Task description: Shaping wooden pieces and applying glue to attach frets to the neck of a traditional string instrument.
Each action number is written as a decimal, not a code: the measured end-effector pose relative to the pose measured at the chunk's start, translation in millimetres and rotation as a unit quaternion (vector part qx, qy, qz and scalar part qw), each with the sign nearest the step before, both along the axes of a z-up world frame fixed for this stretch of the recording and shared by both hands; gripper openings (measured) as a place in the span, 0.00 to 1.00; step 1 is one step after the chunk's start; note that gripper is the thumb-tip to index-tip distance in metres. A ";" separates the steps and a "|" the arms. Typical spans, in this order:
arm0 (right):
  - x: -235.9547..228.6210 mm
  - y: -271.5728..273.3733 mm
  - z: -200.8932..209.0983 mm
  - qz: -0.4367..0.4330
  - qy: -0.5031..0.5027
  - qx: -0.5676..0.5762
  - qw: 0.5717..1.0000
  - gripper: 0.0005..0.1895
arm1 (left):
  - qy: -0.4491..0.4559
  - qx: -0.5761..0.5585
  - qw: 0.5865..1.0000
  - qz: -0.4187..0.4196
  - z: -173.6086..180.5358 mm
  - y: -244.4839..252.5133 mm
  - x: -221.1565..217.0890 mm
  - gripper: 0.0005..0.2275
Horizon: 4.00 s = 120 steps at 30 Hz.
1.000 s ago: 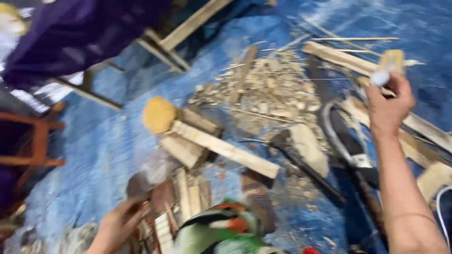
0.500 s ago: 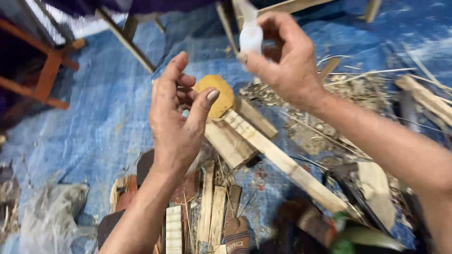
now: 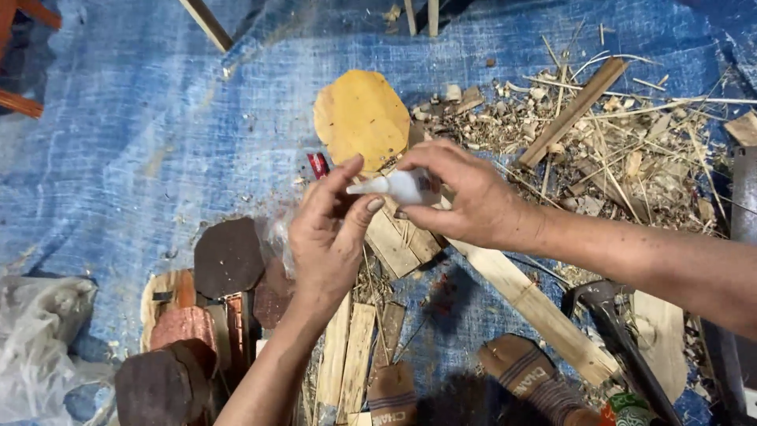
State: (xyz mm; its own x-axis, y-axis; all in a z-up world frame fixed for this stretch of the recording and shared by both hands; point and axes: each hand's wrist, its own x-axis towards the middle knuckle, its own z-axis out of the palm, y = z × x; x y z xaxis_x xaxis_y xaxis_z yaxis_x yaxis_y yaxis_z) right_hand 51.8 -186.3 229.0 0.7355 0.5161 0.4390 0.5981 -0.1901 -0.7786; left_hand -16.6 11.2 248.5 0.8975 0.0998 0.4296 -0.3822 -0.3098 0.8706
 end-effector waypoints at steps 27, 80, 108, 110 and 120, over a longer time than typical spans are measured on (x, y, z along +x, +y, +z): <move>16.6 -56.3 -149.2 -0.060 -0.118 -0.316 0.939 0.28 | 0.197 0.237 0.948 0.075 -214.0 43.3 7.1 0.10; 40.7 -56.4 -157.5 -0.087 -0.310 -0.375 0.869 0.13 | 0.143 0.226 0.956 0.124 -256.1 68.6 -17.0 0.09; 40.0 -60.7 -153.5 -0.108 -0.333 -0.375 0.859 0.11 | 0.184 0.327 0.923 0.093 -253.8 16.1 -12.3 0.04; 39.8 -60.3 -151.3 -0.110 -0.331 -0.378 0.858 0.11 | 0.179 0.333 0.921 0.092 -251.9 15.0 -10.5 0.04; 36.5 -58.1 -143.0 -0.108 -0.334 -0.392 0.850 0.12 | 0.222 0.354 0.905 0.073 -257.6 10.5 -5.0 0.08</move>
State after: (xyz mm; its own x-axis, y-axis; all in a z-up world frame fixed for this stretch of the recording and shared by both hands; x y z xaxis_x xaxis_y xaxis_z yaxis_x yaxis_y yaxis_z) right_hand 88.3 -244.4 86.0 0.5715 0.7277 0.3792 0.7429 -0.6551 0.1375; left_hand -21.5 21.7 -9.1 0.9969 0.0716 0.0322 0.0466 -0.8698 0.4913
